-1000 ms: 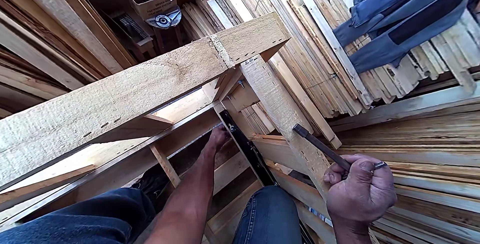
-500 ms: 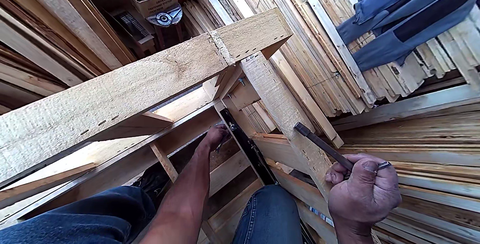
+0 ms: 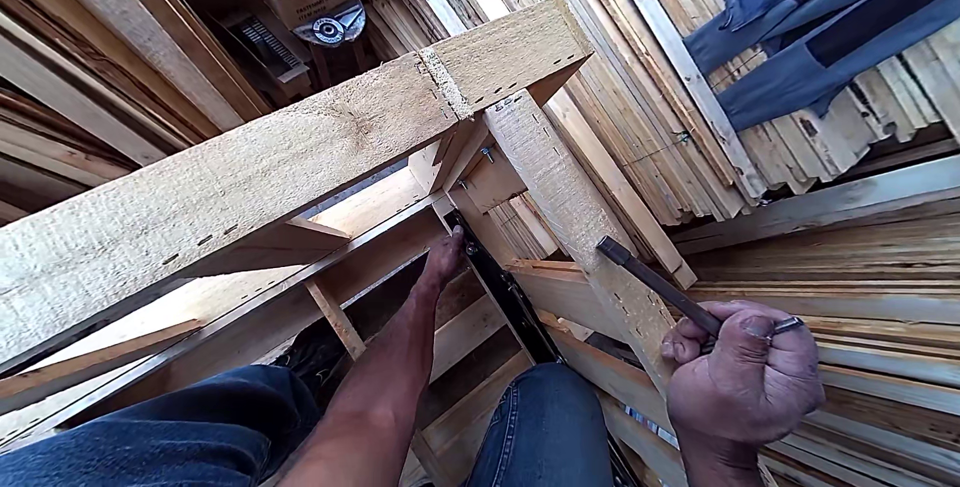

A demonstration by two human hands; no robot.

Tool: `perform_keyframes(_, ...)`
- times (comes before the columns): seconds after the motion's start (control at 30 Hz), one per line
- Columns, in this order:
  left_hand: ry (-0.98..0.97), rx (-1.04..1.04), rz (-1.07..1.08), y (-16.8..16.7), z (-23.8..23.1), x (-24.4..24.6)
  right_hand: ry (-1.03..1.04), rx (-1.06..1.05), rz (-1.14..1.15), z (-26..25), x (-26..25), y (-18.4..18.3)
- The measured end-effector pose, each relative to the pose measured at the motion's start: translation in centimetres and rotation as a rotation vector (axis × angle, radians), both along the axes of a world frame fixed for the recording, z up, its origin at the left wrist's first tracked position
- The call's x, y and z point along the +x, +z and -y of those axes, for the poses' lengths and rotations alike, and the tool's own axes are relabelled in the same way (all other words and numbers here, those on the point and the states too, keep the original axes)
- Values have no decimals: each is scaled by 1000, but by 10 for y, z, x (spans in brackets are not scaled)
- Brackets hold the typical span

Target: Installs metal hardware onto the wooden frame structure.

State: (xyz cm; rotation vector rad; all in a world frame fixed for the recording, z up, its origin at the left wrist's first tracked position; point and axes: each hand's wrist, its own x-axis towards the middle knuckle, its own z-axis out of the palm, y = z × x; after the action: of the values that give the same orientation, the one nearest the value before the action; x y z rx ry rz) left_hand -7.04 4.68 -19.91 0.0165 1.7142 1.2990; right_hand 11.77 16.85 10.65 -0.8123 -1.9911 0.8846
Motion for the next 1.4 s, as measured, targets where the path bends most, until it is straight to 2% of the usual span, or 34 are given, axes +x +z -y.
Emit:
perform_keyframes(0.07, -83, -34, -40, 1, 1, -7, -6, 6, 7, 0, -1, 0)
perform_keyframes(0.23, -5, 16, 38, 4, -1, -6, 7, 3, -3, 0, 1, 0)
perform_keyframes(0.37, -53, 30, 51, -4, 3, -10, 3, 7, 4, 0, 1, 0)
perform_keyframes(0.5, 90, 226, 134, -20, 6, -3, 3, 4, 11, 0, 1, 0)
perform_keyframes(0.57, 125, 235, 152, -15, 4, -3, 9, 5, 3, -1, 1, 0)
perform_keyframes(0.7, 346, 238, 459, -14, 4, 7, 12, -3, -6, -1, 1, 0)
perform_keyframes(0.77, 394, 197, 523, -19, 4, 20, 11, -4, -12, -1, 1, -1)
perform_keyframes(0.93, 323, 136, 465, -18, 1, 29, 1, -2, -10, -1, 1, -1)
perform_keyframes(1.17, 306, 240, 425, -25, 8, 8, -13, 2, -11, 0, 0, 0)
perform_keyframes(1.3, 242, 232, 320, -13, 2, 8, -10, 4, -3, 0, 0, 0)
perform_keyframes(1.4, 257, 232, 336, -8, 0, 18, -22, 6, -1, 1, -1, 0)
